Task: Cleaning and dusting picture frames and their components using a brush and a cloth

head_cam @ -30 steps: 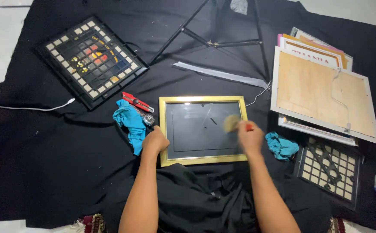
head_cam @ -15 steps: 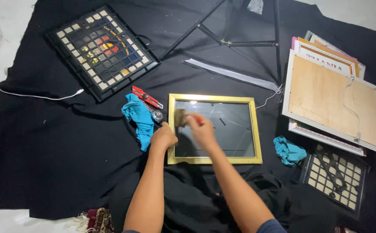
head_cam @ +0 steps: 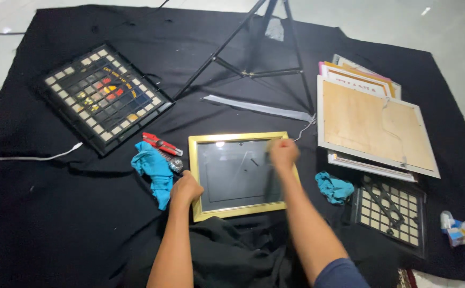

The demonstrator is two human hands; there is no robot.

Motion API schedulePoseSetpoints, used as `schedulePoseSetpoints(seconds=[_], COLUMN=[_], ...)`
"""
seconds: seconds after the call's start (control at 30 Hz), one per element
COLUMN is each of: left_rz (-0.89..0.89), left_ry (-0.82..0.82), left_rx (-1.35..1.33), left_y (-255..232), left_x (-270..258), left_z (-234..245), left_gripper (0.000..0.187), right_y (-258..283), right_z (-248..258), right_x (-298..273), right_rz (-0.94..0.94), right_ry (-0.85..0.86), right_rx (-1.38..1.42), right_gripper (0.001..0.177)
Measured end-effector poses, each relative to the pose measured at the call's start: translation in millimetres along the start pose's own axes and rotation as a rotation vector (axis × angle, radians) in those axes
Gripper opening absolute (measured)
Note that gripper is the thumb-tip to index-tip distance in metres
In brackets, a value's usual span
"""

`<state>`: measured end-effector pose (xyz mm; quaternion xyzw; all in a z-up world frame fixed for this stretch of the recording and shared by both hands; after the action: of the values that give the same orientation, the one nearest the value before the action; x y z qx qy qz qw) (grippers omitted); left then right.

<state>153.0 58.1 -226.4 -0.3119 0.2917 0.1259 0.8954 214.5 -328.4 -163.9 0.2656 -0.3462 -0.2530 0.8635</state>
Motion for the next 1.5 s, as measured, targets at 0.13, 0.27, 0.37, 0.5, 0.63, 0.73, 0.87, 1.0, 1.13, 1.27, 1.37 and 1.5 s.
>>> schedulePoseSetpoints(seconds=[0.13,0.27,0.37,0.5,0.63,0.73,0.87,1.0,1.13,1.27,1.37,1.5], left_rz=[-0.019,-0.020,-0.026,-0.044,-0.061,-0.122,-0.083,-0.030,-0.046,-0.044,-0.056,-0.090], left_ry=[0.016,-0.013,-0.021,0.004,-0.021,-0.182,-0.167,-0.161,-0.162,-0.174,-0.176,-0.232], left_rx=[0.039,0.028,0.016,0.000,0.024,0.023,0.032,-0.006,0.057,0.138,0.139,0.076], left_y=[0,3,2,4,28,24,23,2,1,11,12,13], left_x=[-6,-4,-5,-8,31,31,20,-15,-10,10,10,10], left_z=[1,4,7,6,-12,-5,-5,11,6,-3,-4,4], left_gripper=[0.073,0.064,0.062,0.067,0.060,0.053,0.061,0.057,0.061,0.063,0.061,0.058], right_y=[104,162,178,165,150,164,104,36,-21,10,60,173], right_z=[-2,-25,-23,2,65,124,130,159,173,171,141,131], right_x=[-74,-129,-147,-159,-177,-177,-147,-78,-47,-62,-122,-201], right_rz=[-0.097,-0.145,-0.069,0.045,0.052,0.048,-0.071,-0.195,-0.256,-0.050,0.093,0.421], right_ry=[0.240,0.632,0.746,0.816,0.905,1.019,1.073,0.828,0.611,0.476,0.557,0.698], right_rx=[0.141,0.205,0.285,0.330,0.320,0.481,0.319,0.158,0.121,-0.035,-0.003,0.168], right_gripper=[0.021,0.028,0.027,0.019,0.018,0.019,0.026,0.026,0.027,0.030,0.035,0.038])
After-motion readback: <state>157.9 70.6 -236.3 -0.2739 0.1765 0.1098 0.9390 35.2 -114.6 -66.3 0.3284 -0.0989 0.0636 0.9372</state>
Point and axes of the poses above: each hand's wrist, its own x-axis towards the middle knuckle, its own z-axis out of the back of the hand, y = z × x, the point moved 7 cm from there along x, towards the middle knuckle, and after that the axes turned 4 degrees about -y, right-handed, at the moved point
